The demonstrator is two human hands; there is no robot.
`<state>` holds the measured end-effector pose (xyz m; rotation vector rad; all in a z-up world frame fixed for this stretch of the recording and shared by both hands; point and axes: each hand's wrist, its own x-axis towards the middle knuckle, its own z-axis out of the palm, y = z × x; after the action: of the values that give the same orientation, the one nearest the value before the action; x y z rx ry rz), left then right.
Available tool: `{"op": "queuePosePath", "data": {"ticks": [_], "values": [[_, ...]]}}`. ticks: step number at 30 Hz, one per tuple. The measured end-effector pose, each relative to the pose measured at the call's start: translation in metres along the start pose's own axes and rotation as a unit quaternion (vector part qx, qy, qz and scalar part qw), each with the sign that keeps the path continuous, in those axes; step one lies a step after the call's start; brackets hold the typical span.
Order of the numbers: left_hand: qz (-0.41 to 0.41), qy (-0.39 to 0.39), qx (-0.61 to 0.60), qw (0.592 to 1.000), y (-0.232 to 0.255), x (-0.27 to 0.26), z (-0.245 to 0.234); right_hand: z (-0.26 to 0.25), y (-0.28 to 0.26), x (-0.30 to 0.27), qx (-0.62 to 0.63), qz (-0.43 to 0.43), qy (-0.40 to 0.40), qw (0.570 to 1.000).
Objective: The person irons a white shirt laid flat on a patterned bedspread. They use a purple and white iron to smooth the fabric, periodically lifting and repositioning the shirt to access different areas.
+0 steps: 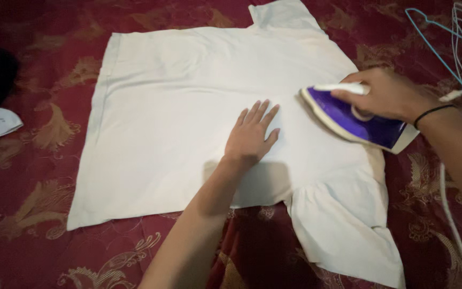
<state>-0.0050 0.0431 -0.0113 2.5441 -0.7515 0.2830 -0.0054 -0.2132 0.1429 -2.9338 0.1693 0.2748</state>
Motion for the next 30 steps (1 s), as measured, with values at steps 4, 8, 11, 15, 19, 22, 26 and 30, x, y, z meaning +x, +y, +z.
{"op": "queuePosePath", "data": {"ticks": [4, 8, 11, 15, 19, 22, 26, 30], "values": [[-0.045, -0.01, 0.013, 0.999, -0.013, -0.01, -0.01, 0.004, -0.03, -0.009, -0.044, -0.055, -0.092, 0.993], [-0.07, 0.01, 0.023, 0.997, -0.023, -0.019, -0.013, 0.024, -0.065, -0.021, -0.167, -0.096, -0.041, 0.98], [-0.065, 0.03, 0.029, 0.997, -0.024, -0.022, -0.012, 0.033, -0.077, -0.016, -0.223, -0.187, 0.061, 0.955], [-0.057, 0.044, 0.033, 0.997, -0.024, -0.024, -0.01, 0.043, -0.085, 0.009, -0.195, -0.163, 0.094, 0.963], [-0.057, 0.058, 0.018, 0.997, -0.023, -0.025, -0.009, 0.05, -0.086, 0.04, -0.194, -0.144, 0.162, 0.957], [-0.063, 0.062, 0.009, 0.996, -0.022, -0.025, -0.01, 0.053, -0.085, 0.057, -0.105, -0.096, 0.147, 0.979], [-0.055, 0.073, 0.009, 0.996, -0.02, -0.026, -0.012, 0.047, -0.078, 0.064, -0.015, -0.06, 0.088, 0.994], [-0.051, 0.086, 0.006, 0.995, -0.02, -0.027, -0.012, 0.041, -0.069, 0.052, -0.007, -0.068, 0.001, 0.998]]}}
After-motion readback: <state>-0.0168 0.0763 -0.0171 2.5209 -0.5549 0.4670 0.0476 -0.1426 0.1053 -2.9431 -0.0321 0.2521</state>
